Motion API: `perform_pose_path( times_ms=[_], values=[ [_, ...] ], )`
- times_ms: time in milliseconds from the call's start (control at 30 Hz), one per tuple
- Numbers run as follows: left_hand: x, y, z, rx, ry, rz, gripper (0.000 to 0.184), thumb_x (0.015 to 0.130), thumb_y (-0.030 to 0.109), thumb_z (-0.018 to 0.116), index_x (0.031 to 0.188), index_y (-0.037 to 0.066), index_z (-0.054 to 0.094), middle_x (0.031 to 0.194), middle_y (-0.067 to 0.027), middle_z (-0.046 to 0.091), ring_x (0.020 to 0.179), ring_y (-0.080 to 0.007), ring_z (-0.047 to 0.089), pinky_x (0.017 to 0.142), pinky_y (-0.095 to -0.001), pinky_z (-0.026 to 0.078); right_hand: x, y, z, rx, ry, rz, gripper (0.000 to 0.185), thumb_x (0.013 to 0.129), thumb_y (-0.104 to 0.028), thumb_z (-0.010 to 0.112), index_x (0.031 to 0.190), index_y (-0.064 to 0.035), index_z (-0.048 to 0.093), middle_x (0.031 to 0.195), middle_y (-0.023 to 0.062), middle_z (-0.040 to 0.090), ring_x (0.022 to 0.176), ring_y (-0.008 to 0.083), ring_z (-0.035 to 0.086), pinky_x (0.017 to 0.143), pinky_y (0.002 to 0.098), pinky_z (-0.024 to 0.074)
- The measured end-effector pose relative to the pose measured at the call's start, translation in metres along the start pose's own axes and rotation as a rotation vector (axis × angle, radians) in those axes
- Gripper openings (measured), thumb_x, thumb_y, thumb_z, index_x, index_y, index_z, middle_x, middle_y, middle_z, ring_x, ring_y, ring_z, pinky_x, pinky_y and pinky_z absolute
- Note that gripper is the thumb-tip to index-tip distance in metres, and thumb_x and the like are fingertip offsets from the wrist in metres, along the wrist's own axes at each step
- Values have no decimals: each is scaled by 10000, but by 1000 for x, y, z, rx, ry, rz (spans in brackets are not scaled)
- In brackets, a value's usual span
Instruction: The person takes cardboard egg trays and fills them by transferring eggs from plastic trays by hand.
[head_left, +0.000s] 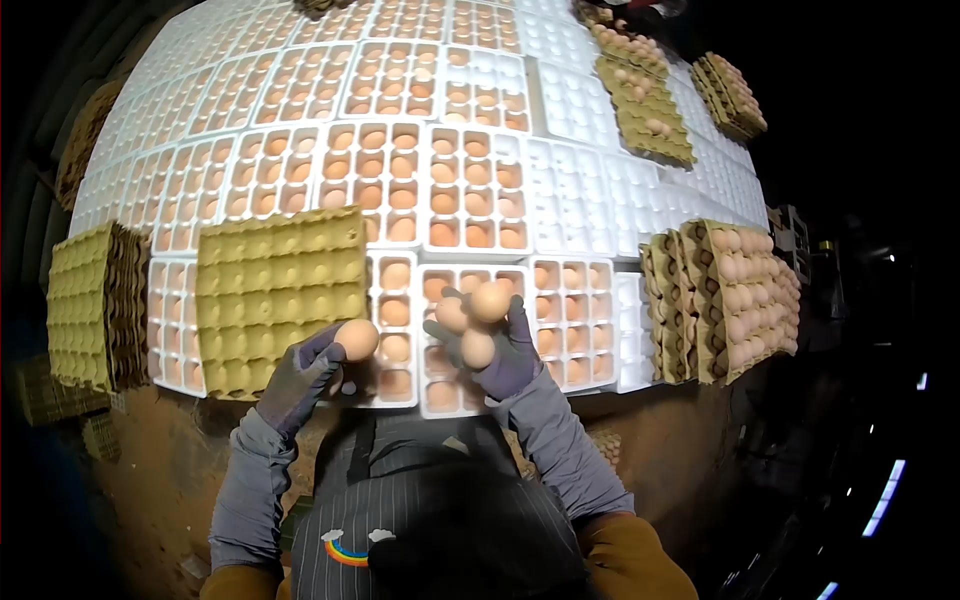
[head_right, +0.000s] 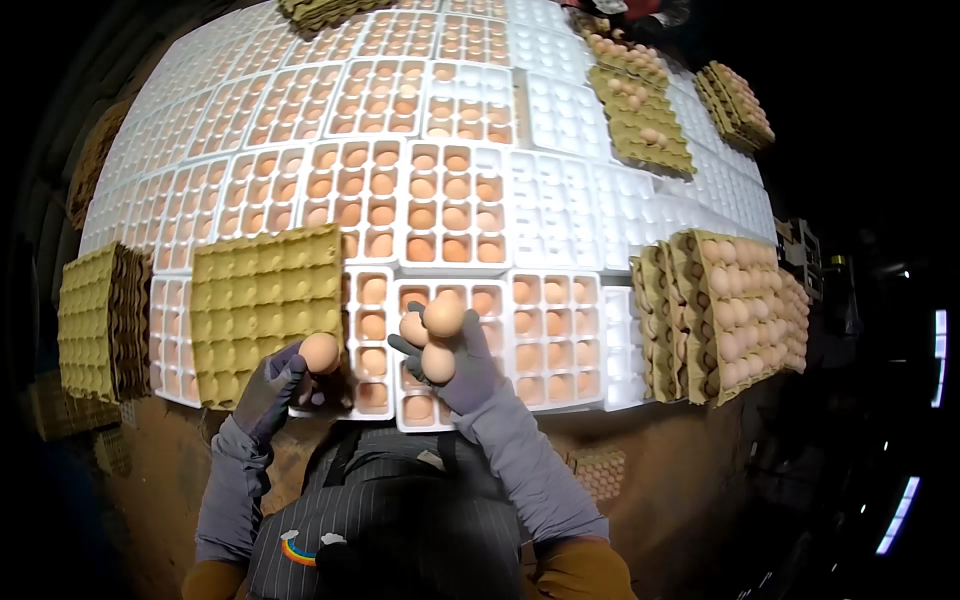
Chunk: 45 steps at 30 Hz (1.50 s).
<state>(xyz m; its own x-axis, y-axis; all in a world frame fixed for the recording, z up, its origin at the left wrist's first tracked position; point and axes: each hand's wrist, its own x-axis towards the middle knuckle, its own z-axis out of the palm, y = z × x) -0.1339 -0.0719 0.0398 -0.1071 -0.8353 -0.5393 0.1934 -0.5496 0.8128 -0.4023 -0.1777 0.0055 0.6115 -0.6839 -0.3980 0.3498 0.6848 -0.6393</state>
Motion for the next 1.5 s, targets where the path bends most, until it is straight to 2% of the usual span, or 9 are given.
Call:
perform_pose_path(
  times_ms=[100, 233, 400, 667, 833, 1133, 1333, 1433, 1500],
  values=[
    [68, 17, 58, 230, 112, 121, 478, 921, 245, 675, 1322, -1, 585, 1139, -79, 644, 903, -167, 636, 831, -304, 526, -28, -48, -58, -187, 305, -68, 513, 993, -332, 553, 1394, -28, 458, 1313, 118, 513, 1126, 234, 599, 871, 310, 525],
    [164, 48, 154, 839, 167, 381, 448, 865, 268, 732, 1265, 97, 627, 1383, -163, 478, 1136, -286, 605, 919, -391, 533, -20, -109, -142, -1149, 723, -568, 383, 774, -243, 777, 1114, -102, 674, 1352, 200, 508, 1118, 292, 594, 895, 392, 530],
    [269, 42, 223, 1413, 249, 458, 451, 856, 349, 724, 1243, 151, 603, 1344, -171, 479, 1091, -346, 603, 875, -431, 543, 23, -160, -221, -2003, 868, -694, 477, 744, -284, 784, 1185, -234, 610, 1405, 124, 487, 1133, 307, 602, 833, 416, 557],
    [327, 73, 233, 1342, 184, 371, 404, 927, 228, 628, 1320, 147, 578, 1144, -101, 614, 1009, -292, 654, 869, -378, 539, 64, -161, -209, -1717, 395, -397, 273, 879, -159, 663, 1141, -236, 657, 1146, 59, 614, 955, 279, 674, 806, 408, 561],
    [363, 71, 264, 755, 180, 595, 491, 939, 183, 596, 1415, 134, 483, 1294, -167, 565, 1043, -344, 620, 931, -401, 512, 110, -177, -239, -1466, 592, -913, 338, 919, -108, 573, 1256, -112, 582, 1143, 138, 593, 1042, 335, 561, 923, 446, 468],
    [262, 70, 171, 951, 543, 844, 438, 929, 95, 578, 1359, 33, 519, 1364, -197, 530, 1283, -375, 479, 1079, -438, 400, 58, -148, -208, -726, 582, -629, 323, 935, -20, 502, 1247, 2, 581, 1145, 121, 604, 1038, 206, 589, 910, 316, 479],
    [57, -14, -53, 1335, 1485, 106, 578, 950, 316, 615, 1421, 27, 443, 1328, -211, 541, 1273, -384, 453, 1099, -492, 314, 51, -31, -72, -656, 67, -43, 467, 934, -190, 631, 1350, -19, 506, 878, 7, 584, 655, 63, 526, 575, 222, 446],
    [-7, -90, -127, 1193, 1460, -425, 656, 925, 417, 639, 1409, 11, 456, 1288, -225, 560, 1223, -394, 498, 1065, -478, 362, 68, 20, -5, -745, -12, 99, 561, 898, -267, 681, 1376, -43, 491, 940, 72, 654, 728, 100, 604, 591, 245, 507],
    [-26, -101, -138, 774, 1306, -198, 704, 907, 469, 649, 1400, 1, 466, 1261, -232, 576, 1165, -402, 548, 1026, -458, 410, 89, 58, 15, -697, 58, 306, 562, 875, -284, 704, 1343, -40, 510, 938, 92, 658, 732, 123, 614, 607, 282, 512]
  ],
)
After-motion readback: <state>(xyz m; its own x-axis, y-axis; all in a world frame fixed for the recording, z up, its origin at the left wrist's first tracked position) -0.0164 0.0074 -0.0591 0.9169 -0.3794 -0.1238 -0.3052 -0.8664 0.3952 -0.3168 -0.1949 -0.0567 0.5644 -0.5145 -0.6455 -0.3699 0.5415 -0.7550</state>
